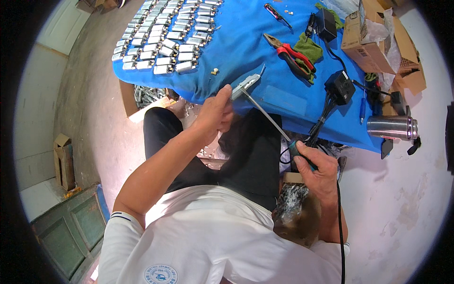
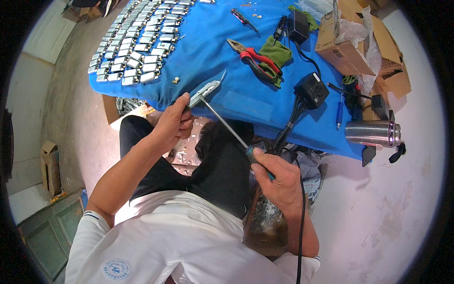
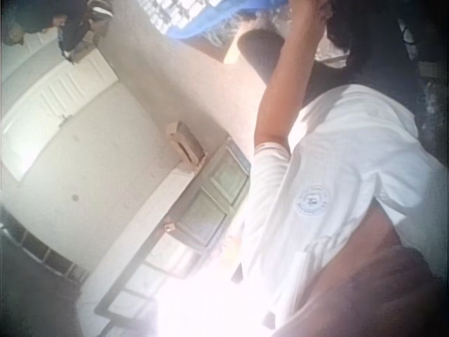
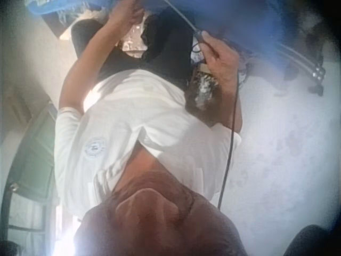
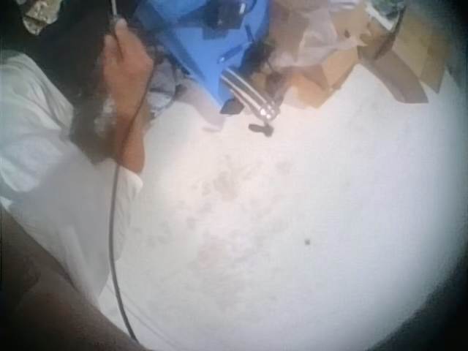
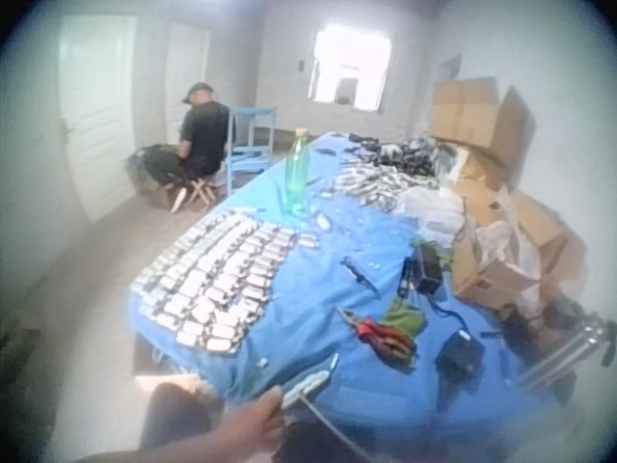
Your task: The person uses a screwdriver to pry open a small rectangular electronic device held in their left hand. They repeatedly insert the tool into the device's seam to separate the casing, working over a blue cloth-covered table.
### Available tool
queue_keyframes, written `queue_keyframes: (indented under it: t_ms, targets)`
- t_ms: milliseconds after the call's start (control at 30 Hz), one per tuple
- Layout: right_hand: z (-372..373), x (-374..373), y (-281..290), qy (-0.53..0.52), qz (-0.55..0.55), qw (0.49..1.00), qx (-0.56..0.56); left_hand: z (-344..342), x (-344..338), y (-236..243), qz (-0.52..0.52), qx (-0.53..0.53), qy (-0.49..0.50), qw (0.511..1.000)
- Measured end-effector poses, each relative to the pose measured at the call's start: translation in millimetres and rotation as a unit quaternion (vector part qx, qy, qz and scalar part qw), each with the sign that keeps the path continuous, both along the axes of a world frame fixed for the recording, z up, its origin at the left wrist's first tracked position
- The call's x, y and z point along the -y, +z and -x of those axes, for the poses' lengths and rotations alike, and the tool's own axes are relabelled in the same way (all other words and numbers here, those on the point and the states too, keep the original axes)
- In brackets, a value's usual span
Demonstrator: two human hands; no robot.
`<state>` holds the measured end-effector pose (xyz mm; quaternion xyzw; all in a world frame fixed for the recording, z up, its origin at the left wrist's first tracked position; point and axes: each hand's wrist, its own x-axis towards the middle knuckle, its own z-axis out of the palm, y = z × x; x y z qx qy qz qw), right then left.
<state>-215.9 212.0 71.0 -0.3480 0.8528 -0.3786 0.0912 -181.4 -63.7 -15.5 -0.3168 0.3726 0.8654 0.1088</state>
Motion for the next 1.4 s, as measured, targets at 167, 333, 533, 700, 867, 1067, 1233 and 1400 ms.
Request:
queue_keyframes:
  t_ms: [167,333,533,700,867,1067,1233,1400]
  targets:
    - [7.9,1.0,6.7,-0.025,-0.014,0.996,0.089,-0.4,0.4,-0.6,0.011,-0.003,0.006,1.0]
    - [19.3,-2.3,-0.5,-0.085,0.013,0.93,0.358,0.4,-0.7,1.6,-0.017,0.028,0.026,0.999]
    - [3.8,-4.8,-28.3,-0.168,0.115,0.871,0.447,2.1,3.9,-5.0,-0.044,0.019,-0.022,0.999]
    - [-13.4,-45.5,0.0,-0.177,0.184,0.891,0.375,1.5,7.6,12.2,-0.003,0.024,-0.02,1.0]
    - [-9.3,-21.6,-22.3,-0.261,0.119,0.936,0.201,-9.3,6.5,10.2,0.012,-0.037,-0.051,0.998]
    - [8.5,51.1,-32.1,-0.119,0.127,0.984,-0.045,-32.1,8.3,12.5,0.015,-0.087,-0.087,0.992]
    - [11.4,78.7,-11.7,-0.006,0.034,0.977,-0.211,-56.2,-1.5,30.0,0.007,-0.095,-0.099,0.991]
    - [9.4,86.1,-20.5,-0.126,0.232,0.96,0.095,-62.1,-8.2,23.8,-0.072,-0.119,-0.095,0.986]
